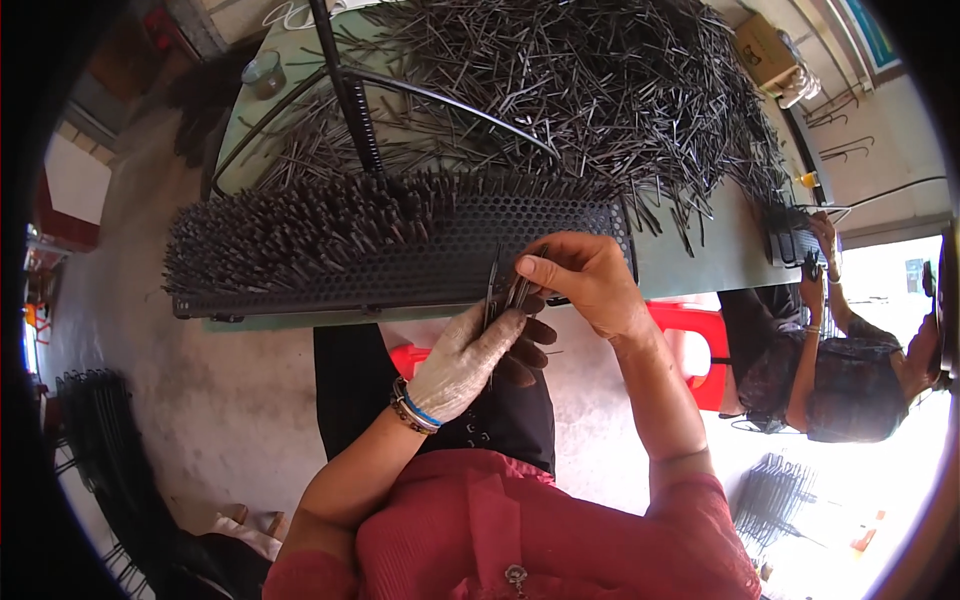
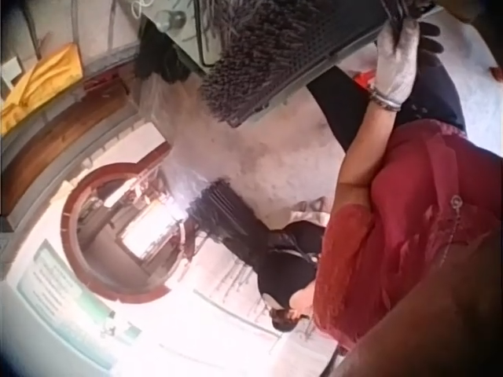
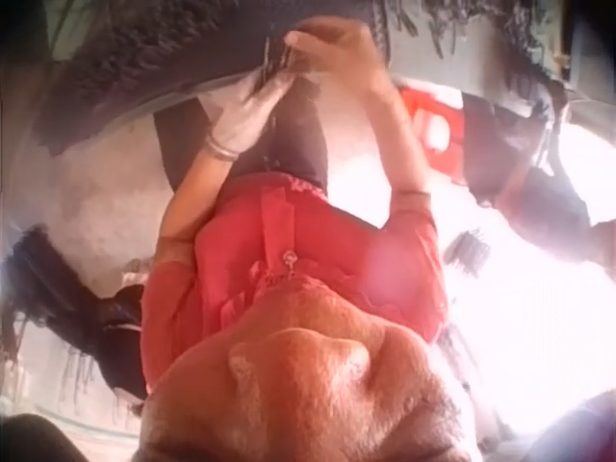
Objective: Manually picking metal rods from a pile and inserting them into a perforated grid jig.
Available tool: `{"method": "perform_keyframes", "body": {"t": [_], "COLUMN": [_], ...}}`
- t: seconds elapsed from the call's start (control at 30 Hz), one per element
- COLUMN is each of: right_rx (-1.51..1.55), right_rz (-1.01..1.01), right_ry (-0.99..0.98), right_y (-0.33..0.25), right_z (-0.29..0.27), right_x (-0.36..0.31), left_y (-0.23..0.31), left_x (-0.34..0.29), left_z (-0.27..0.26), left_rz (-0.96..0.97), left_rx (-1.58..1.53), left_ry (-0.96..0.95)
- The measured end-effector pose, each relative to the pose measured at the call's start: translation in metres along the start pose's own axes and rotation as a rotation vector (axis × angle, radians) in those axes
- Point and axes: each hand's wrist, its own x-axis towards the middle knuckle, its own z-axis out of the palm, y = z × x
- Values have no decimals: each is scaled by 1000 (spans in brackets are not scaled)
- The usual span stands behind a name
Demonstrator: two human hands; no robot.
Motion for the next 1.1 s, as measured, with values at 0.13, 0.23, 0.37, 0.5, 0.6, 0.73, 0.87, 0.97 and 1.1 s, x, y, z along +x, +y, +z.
{"method": "perform_keyframes", "body": {"t": [0.13,0.23,0.37,0.5,0.6,0.73,0.87,0.97,1.1], "right_rx": [-39,-23,-17,-84,-128,-290,-309,-352,-493], "right_rz": [-32,-141,-333,-460,-523,-592,-596,-603,-689], "right_ry": [-14,-3,187,322,377,364,342,339,359], "right_y": [0,1,-13,-16,-8,-2,-2,-4,0], "right_z": [3,6,5,10,15,18,17,17,14], "right_x": [5,8,25,52,67,75,76,77,81], "left_y": [-5,-4,-4,-3,-9,-10,-11,-12,-11], "left_x": [0,1,-2,-3,-2,-2,-3,-3,-3], "left_z": [-4,1,-3,-1,-1,0,-1,-1,0], "left_rz": [70,124,100,-10,-22,-35,-47,-44,-34], "left_rx": [-4,-26,-69,-76,-78,-79,-72,-64,-57], "left_ry": [79,181,229,150,123,137,139,142,128]}}
